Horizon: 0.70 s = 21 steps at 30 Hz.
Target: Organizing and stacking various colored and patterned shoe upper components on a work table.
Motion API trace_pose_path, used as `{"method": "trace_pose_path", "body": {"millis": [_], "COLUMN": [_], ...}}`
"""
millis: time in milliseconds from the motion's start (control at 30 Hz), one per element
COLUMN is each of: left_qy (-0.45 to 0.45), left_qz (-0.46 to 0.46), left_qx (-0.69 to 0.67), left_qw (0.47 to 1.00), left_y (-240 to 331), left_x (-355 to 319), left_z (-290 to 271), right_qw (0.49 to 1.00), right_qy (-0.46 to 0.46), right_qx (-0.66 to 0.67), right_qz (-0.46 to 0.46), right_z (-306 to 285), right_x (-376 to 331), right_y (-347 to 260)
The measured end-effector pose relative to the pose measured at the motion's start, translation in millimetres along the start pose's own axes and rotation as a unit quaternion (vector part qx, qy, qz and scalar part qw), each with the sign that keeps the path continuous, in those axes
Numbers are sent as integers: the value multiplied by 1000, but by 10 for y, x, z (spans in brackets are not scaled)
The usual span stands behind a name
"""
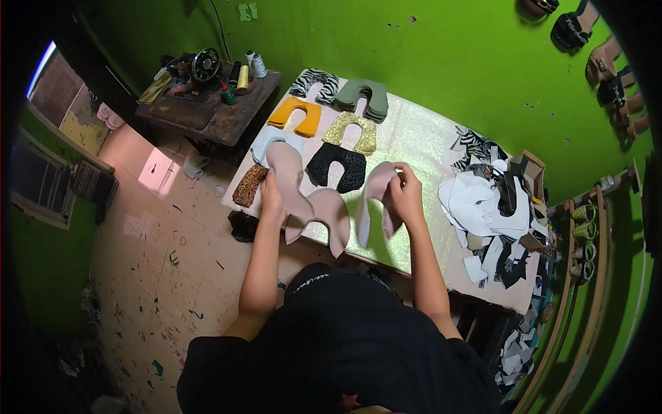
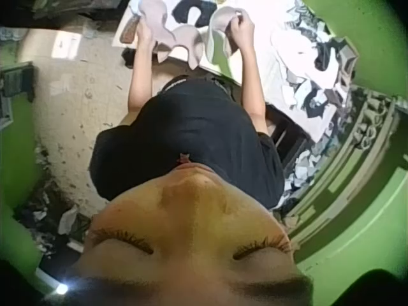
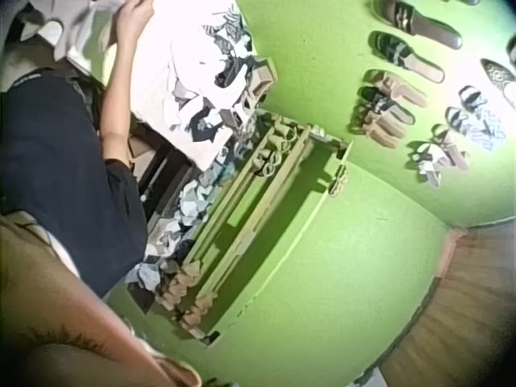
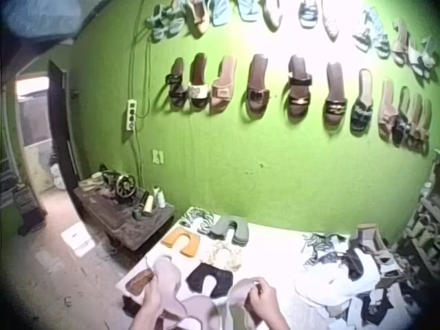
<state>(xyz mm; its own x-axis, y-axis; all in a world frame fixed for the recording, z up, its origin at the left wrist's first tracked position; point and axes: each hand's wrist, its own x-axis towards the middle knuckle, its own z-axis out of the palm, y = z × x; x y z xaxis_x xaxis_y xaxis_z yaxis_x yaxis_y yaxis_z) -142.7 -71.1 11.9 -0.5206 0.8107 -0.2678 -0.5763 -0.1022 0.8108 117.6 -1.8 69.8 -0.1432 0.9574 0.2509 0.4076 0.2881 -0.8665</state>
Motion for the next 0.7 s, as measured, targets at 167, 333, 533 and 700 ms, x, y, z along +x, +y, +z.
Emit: {"method": "trace_pose_path", "body": {"millis": [167,333,533,700], "left_qy": [-44,-72,-30,-162], "left_qz": [105,87,94,-24], "left_qx": [105,168,115,245], "left_qw": [988,979,989,956], "left_y": [238,308,559,558], "left_x": [-34,30,-106,-130], "left_z": [-252,-653,-657,-772], "right_qw": [984,966,894,967], "right_qy": [-151,-250,-268,-185], "right_qx": [-75,-3,320,106], "right_qz": [54,65,160,140], "right_z": [244,681,936,1205], "right_x": [-83,-135,-68,-237], "right_y": [71,50,-68,581]}}
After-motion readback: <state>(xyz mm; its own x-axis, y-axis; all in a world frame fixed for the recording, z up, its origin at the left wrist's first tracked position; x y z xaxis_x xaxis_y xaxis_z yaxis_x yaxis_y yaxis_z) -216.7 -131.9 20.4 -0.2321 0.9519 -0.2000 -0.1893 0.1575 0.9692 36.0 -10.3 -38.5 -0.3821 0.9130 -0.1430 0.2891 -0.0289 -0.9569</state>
